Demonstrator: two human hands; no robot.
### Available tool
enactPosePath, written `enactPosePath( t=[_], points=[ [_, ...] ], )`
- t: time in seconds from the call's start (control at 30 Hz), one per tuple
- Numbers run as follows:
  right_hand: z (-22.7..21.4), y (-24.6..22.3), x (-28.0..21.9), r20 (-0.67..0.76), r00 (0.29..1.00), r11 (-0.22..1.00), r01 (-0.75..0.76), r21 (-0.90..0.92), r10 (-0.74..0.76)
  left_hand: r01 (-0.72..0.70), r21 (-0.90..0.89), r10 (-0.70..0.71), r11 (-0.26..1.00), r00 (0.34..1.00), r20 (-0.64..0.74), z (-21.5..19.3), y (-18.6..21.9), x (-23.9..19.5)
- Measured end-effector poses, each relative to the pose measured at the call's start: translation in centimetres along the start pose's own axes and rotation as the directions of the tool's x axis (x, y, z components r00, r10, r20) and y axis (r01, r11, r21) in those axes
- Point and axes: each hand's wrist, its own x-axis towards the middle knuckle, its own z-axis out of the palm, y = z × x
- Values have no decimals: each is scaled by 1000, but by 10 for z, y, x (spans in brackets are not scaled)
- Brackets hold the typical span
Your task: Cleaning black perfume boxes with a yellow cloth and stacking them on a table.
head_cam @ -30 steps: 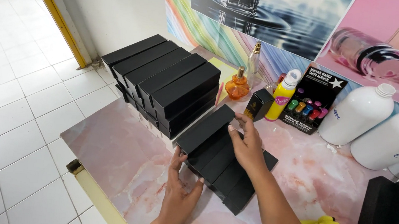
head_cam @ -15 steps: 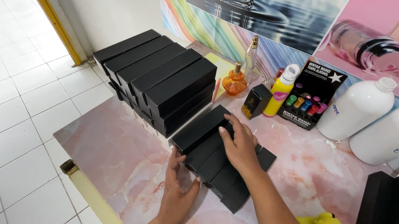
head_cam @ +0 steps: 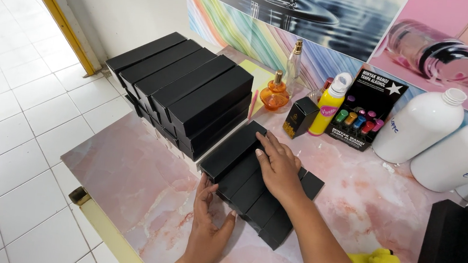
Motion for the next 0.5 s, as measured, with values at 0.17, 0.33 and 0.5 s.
enactPosePath(
  t=[0.17,0.33,0.5],
  points=[
    [1,0,-2,14,1000,1000,17,-26,-17,31,4,-31,999,999,7,-1,4,-1],
    [-1,1,1,14,1000,999,25,-24,-25,34,-7,-34,999,999,15,0,1,1],
    [-3,0,2,42,999,998,26,-49,-24,23,-3,-23,1000,1000,21,0,2,1]
  ],
)
